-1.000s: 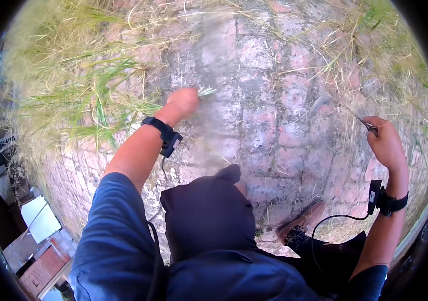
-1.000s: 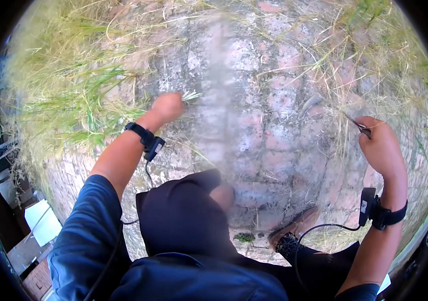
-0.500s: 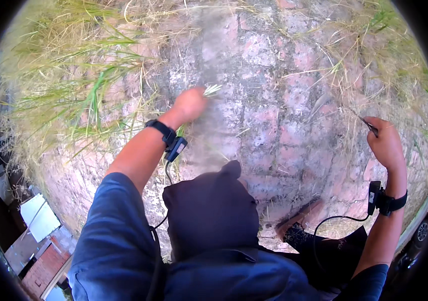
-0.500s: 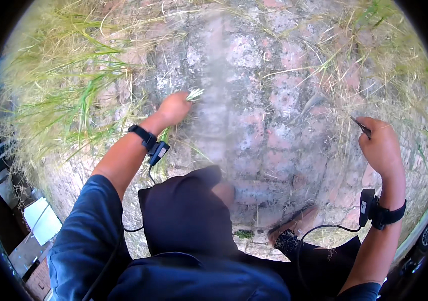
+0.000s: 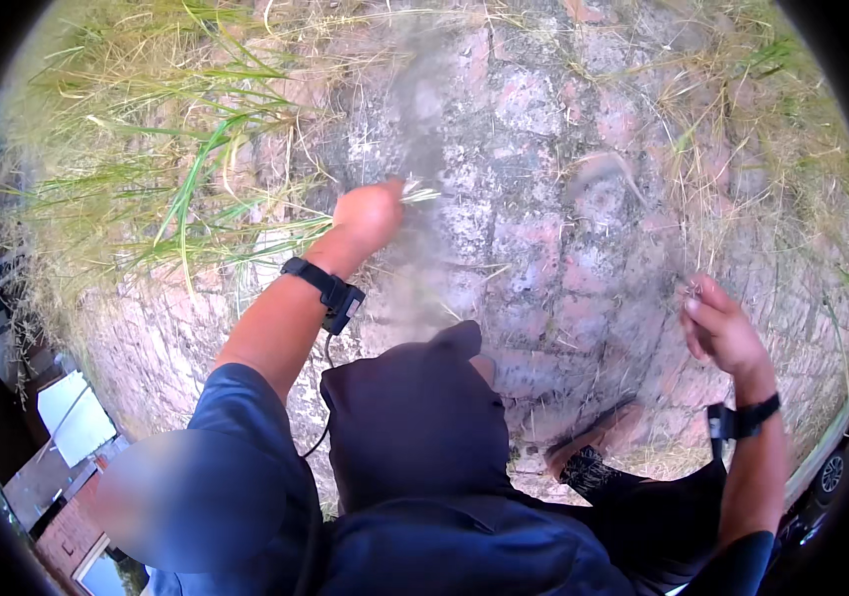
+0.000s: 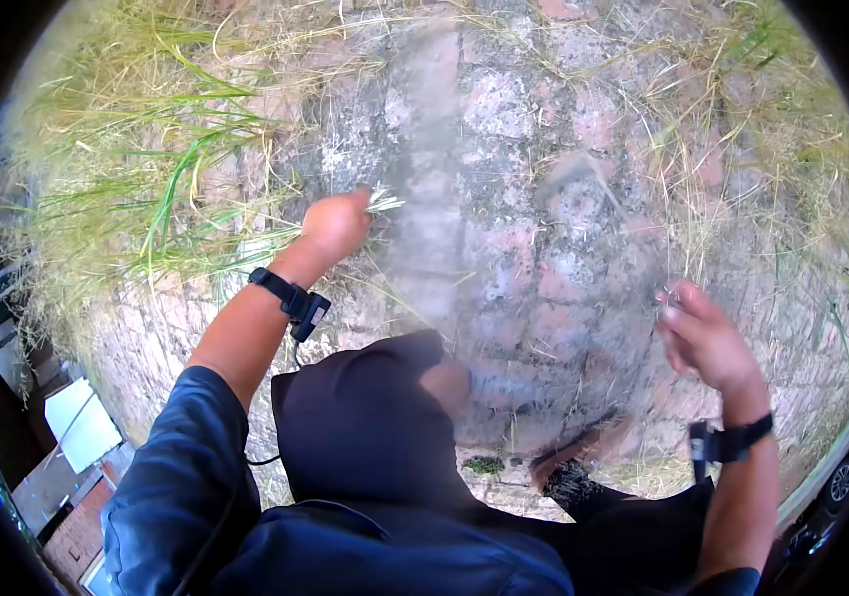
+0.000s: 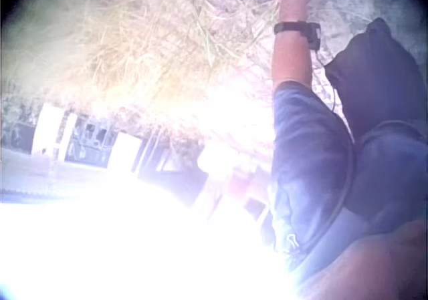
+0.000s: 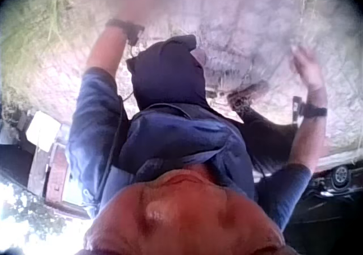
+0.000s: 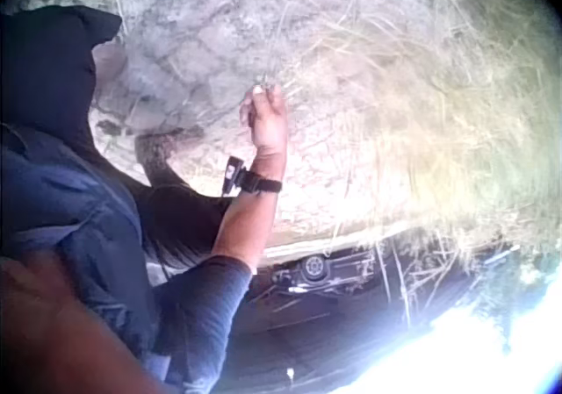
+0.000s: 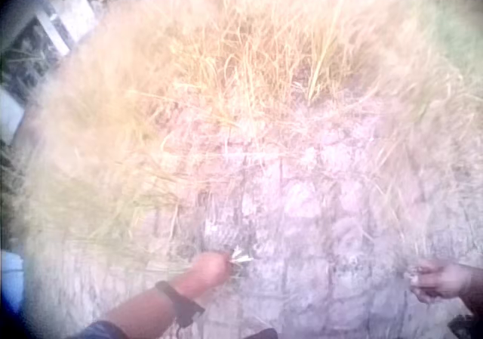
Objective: The person cuts tall grass from between bricks on a walkway using a small sickle, gathering the cut grass into a pile by hand.
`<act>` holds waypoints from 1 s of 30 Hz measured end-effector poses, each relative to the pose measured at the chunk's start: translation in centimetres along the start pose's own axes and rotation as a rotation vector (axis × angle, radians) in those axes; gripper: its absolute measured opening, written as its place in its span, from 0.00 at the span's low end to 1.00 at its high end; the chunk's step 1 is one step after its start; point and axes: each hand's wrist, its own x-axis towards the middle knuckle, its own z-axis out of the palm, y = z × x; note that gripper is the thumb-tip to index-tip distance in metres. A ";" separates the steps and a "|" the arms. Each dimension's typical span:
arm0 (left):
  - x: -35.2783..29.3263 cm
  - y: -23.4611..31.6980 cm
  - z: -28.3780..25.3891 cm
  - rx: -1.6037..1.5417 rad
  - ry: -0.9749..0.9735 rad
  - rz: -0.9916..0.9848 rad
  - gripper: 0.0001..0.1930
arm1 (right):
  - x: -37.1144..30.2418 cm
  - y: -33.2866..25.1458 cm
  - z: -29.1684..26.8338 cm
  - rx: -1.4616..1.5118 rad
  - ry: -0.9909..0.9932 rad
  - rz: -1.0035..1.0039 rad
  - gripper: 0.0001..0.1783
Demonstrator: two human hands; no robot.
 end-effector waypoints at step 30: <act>-4.5 2.9 2.0 0.051 -0.058 0.198 0.16 | 11.1 5.7 14.8 0.392 -0.209 -0.024 0.14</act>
